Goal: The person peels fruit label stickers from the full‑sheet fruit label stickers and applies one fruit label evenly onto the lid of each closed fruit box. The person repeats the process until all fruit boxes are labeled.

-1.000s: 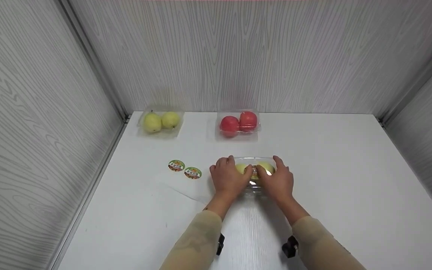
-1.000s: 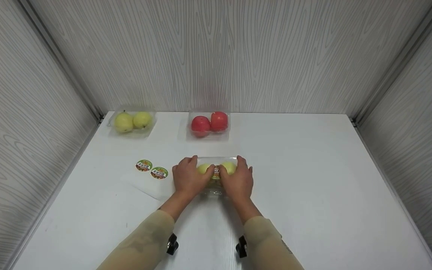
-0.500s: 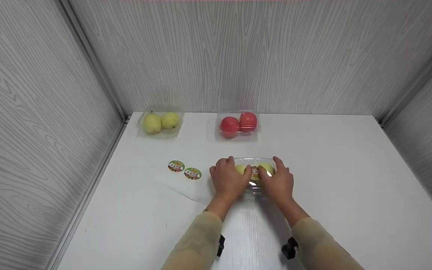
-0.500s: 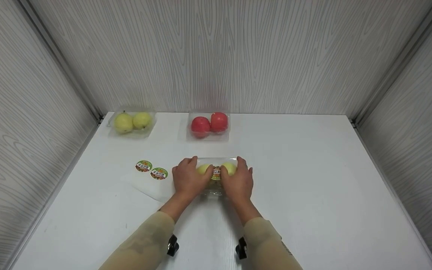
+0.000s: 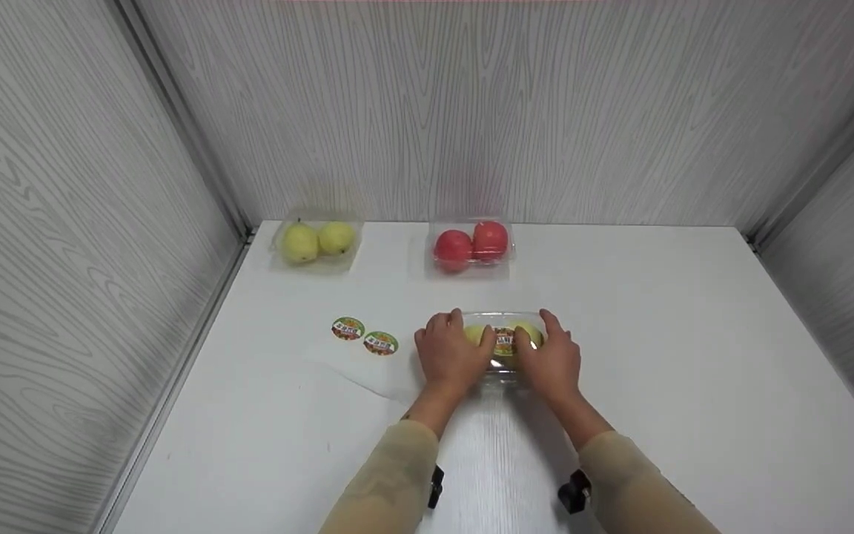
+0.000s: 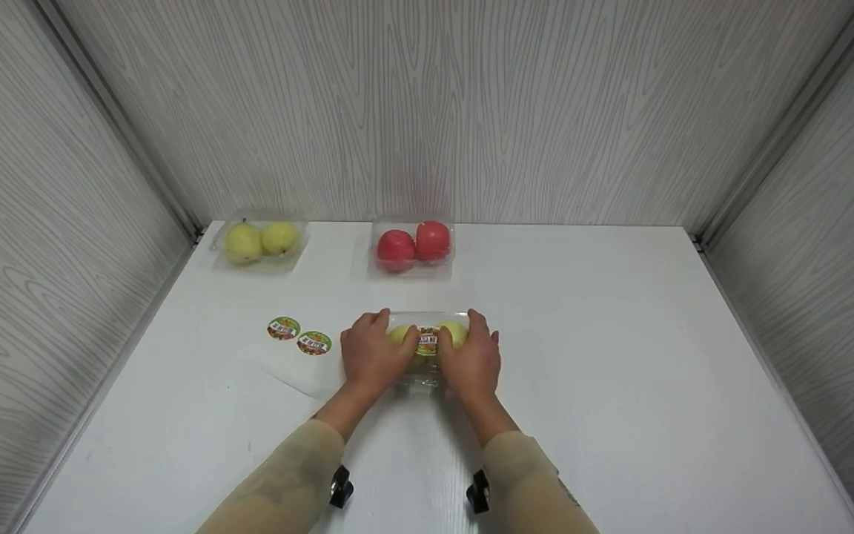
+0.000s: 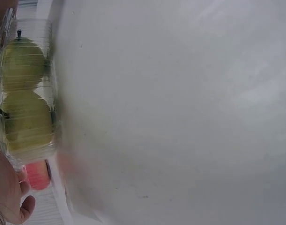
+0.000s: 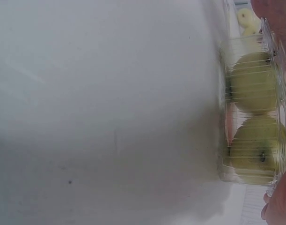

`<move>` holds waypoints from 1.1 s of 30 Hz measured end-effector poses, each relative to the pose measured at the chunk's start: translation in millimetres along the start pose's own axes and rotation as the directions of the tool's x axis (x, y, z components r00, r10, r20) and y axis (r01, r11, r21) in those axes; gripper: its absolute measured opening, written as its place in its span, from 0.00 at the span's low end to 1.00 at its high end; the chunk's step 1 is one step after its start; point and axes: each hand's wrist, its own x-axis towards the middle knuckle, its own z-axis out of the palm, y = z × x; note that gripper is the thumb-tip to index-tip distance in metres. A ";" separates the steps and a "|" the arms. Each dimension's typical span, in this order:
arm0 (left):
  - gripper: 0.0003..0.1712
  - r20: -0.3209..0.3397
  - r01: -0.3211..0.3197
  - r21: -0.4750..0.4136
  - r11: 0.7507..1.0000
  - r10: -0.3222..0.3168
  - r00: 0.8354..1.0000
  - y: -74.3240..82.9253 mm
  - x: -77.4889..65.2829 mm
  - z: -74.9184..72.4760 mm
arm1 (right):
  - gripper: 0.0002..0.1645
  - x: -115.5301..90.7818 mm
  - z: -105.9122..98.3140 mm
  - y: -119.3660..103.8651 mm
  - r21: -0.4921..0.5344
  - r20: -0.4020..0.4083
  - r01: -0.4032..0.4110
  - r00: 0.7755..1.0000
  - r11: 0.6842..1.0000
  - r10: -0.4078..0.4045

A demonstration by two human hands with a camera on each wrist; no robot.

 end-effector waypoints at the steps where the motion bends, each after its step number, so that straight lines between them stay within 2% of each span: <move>1: 0.37 0.006 0.000 -0.010 1.000 0.000 1.000 -0.2 -0.3 -0.6 | 0.42 -0.1 -0.2 0.6 -0.002 0.004 0.005 1.000 1.000 -0.005; 8: 0.44 0.059 0.007 -0.074 0.997 -0.003 0.998 -4.0 -3.4 -4.4 | 0.48 -3.5 -1.9 3.7 -0.003 0.053 0.048 0.997 0.999 -0.048; 15: 0.48 0.135 0.008 -0.034 0.999 -0.004 0.991 -5.0 -2.8 -6.0 | 0.51 -4.0 -5.4 3.5 -0.006 0.093 0.042 0.995 0.999 -0.042; 24: 0.50 0.170 0.027 -0.042 0.999 -0.020 0.985 -3.6 -0.7 -7.4 | 0.53 -3.0 -7.7 1.8 -0.004 0.103 0.045 0.994 0.999 -0.044; 33: 0.50 0.169 0.020 -0.036 0.999 -0.014 0.985 -4.0 -1.9 -7.6 | 0.53 -3.8 -7.0 1.6 -0.002 0.112 0.040 0.993 0.999 -0.040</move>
